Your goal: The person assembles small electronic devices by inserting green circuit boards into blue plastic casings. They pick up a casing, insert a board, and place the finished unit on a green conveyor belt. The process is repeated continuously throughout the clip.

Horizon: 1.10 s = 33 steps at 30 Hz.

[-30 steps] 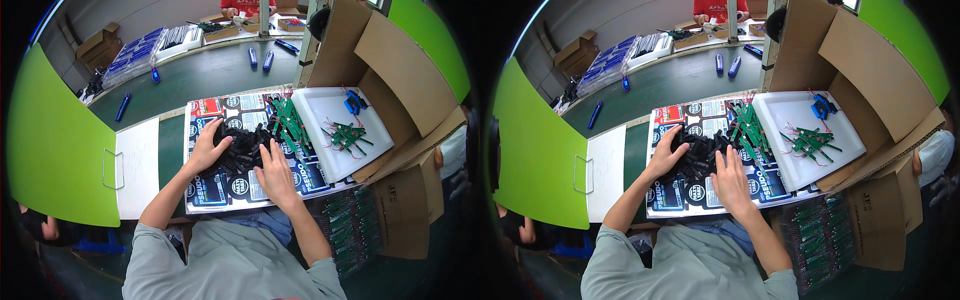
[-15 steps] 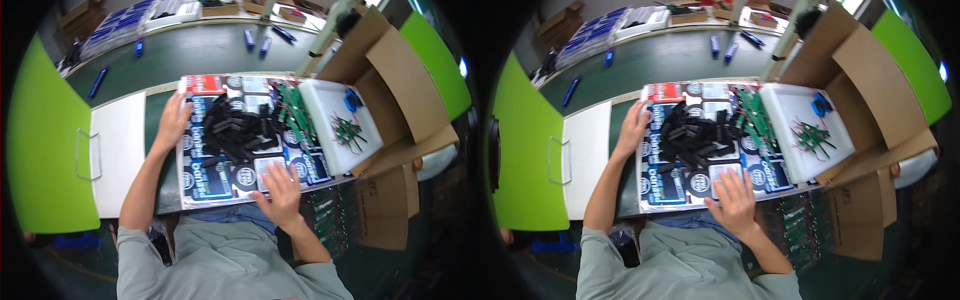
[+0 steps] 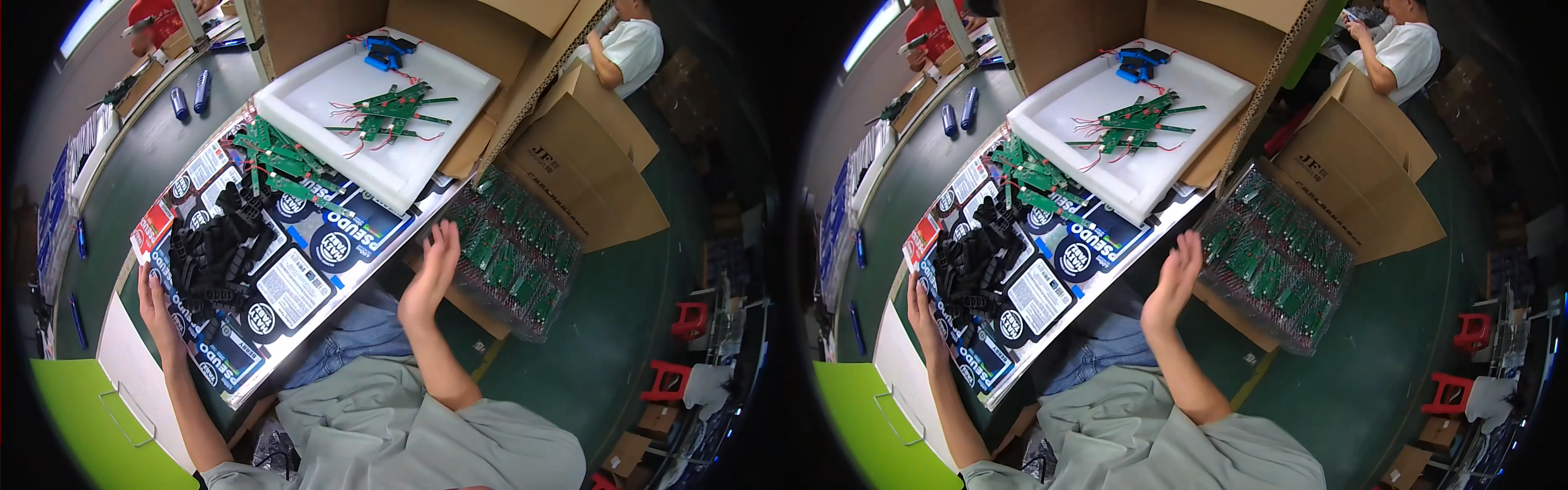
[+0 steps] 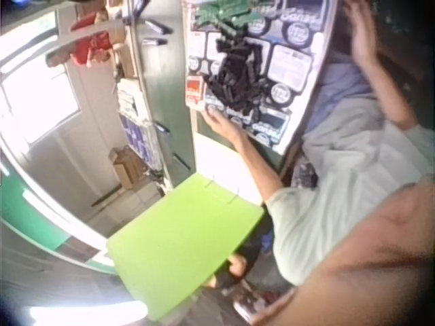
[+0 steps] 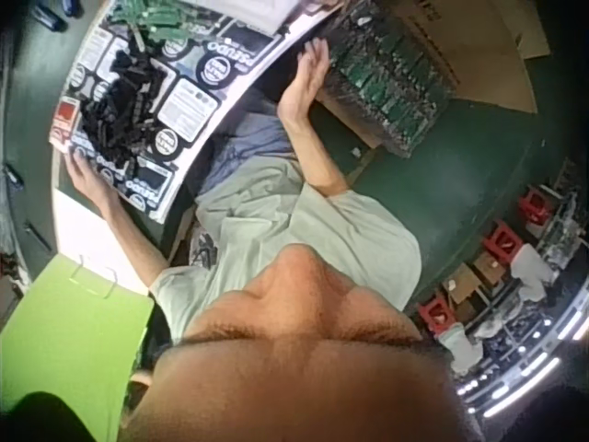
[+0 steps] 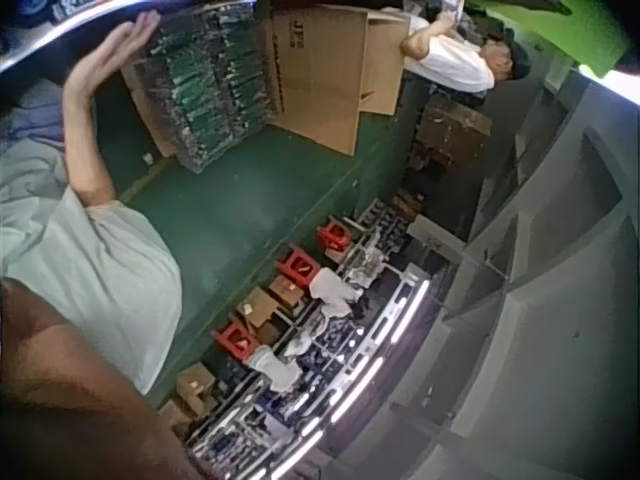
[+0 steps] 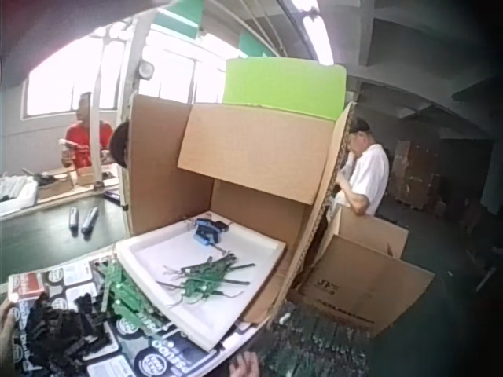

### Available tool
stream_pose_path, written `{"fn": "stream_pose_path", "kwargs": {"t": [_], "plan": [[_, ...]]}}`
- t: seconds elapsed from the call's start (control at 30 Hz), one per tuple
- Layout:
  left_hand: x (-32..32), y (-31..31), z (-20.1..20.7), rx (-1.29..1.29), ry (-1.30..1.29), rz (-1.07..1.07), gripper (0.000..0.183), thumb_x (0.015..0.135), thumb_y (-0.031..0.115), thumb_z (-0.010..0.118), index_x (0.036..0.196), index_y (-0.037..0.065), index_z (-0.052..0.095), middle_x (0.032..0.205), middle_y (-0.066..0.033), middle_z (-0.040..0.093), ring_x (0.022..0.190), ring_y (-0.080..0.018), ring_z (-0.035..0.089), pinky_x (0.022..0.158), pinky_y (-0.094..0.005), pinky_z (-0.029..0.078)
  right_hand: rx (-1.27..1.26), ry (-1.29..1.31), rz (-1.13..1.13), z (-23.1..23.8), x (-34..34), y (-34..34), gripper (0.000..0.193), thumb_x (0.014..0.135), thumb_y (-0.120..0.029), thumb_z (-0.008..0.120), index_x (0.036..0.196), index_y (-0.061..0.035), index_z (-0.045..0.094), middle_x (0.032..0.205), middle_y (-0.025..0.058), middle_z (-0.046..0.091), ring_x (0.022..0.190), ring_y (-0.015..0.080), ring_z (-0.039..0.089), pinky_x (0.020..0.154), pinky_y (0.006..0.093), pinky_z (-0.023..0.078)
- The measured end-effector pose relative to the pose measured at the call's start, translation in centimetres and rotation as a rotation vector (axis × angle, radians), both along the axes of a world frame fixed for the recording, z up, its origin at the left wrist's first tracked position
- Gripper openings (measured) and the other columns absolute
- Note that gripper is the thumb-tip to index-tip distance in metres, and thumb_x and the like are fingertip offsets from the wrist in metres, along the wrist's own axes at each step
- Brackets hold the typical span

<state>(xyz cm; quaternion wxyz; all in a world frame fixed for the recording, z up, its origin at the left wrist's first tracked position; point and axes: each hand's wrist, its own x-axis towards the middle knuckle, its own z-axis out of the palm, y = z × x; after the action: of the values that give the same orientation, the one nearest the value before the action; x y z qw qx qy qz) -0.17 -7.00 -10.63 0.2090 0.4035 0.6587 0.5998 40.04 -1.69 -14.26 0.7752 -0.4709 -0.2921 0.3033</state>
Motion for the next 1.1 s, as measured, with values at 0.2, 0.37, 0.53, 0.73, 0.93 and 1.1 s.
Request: {"fn": "stream_pose_path", "kwargs": {"t": [0.2, 0.37, 0.53, 0.73, 0.93, 1.1], "plan": [[-0.2, -0.2, -0.3, -0.005, 0.151, 0.011, 0.045, 0.105, 0.024, 0.054, 0.143, -0.001, 0.051, 0.152, -0.0180, 0.046, 0.141, -0.0253, 0.041, 0.117, -0.0364, 0.030, -0.127, 0.637, 0.253, 1.7, 3.4, 8.1, 0.057, 0.104, -0.043, 0.052, 0.142, -0.0018, 0.045, 0.135, 0.0107, 0.058, 0.122, 0.0238, 0.057, 0.108, 0.0397, 0.042], [1.4, -0.8, 0.5, 0.033, 0.100, -0.004, 0.046, 0.101, 0.019, 0.059, 0.141, -0.002, 0.051, 0.160, -0.0215, 0.030, 0.147, -0.0286, 0.033, 0.120, -0.0391, 0.024, -0.245, 0.426, 0.114, 2.4, 2.9, 9.4, 0.064, 0.104, -0.051, 0.049, 0.144, -0.0014, 0.043, 0.144, 0.0129, 0.053, 0.129, 0.0260, 0.054, 0.109, 0.0402, 0.043], [3.6, -1.9, 1.5, -0.064, 0.220, 0.051, 0.049, 0.094, 0.020, 0.066, 0.138, 0.002, 0.055, 0.157, -0.0216, 0.036, 0.145, -0.0332, 0.037, 0.117, -0.0433, 0.031, -0.174, 0.251, 0.090, 2.2, 2.7, 9.9, 0.076, 0.104, -0.052, 0.047, 0.156, -0.0039, 0.020, 0.154, 0.0194, 0.037, 0.135, 0.0320, 0.049, 0.111, 0.0445, 0.043], [4.8, -2.6, 2.6, -0.143, 0.328, 0.062, 0.050, 0.087, 0.010, 0.068, 0.134, 0.000, 0.057, 0.157, -0.0197, 0.034, 0.145, -0.0339, 0.036, 0.117, -0.0452, 0.032, -0.120, 0.100, 0.076, 0.5, 3.6, 11.3, 0.055, 0.103, -0.042, 0.052, 0.138, -0.0011, 0.041, 0.138, 0.0173, 0.052, 0.122, 0.0301, 0.059, 0.103, 0.0441, 0.050], [4.4, -2.5, 2.4, -0.141, 0.433, 0.062, 0.050, 0.087, 0.016, 0.072, 0.134, 0.005, 0.058, 0.156, -0.0218, 0.034, 0.145, -0.0372, 0.032, 0.106, -0.0422, 0.041, -0.159, 0.353, 0.163, 2.3, 2.9, 10.8, 0.068, 0.103, -0.053, 0.046, 0.146, -0.0018, 0.038, 0.147, 0.0155, 0.048, 0.130, 0.0302, 0.053, 0.110, 0.0445, 0.043], [4.1, -2.4, 2.1, -0.117, 0.405, 0.075, 0.051, 0.087, 0.018, 0.071, 0.135, 0.006, 0.057, 0.155, -0.0234, 0.034, 0.146, -0.0387, 0.031, 0.115, -0.0474, 0.032, -0.146, 0.379, 0.283, 3.3, 4.0, 8.5, 0.074, 0.102, -0.058, 0.042, 0.151, -0.0034, 0.036, 0.155, 0.0130, 0.040, 0.141, 0.0283, 0.041, 0.118, 0.0421, 0.031]]}}
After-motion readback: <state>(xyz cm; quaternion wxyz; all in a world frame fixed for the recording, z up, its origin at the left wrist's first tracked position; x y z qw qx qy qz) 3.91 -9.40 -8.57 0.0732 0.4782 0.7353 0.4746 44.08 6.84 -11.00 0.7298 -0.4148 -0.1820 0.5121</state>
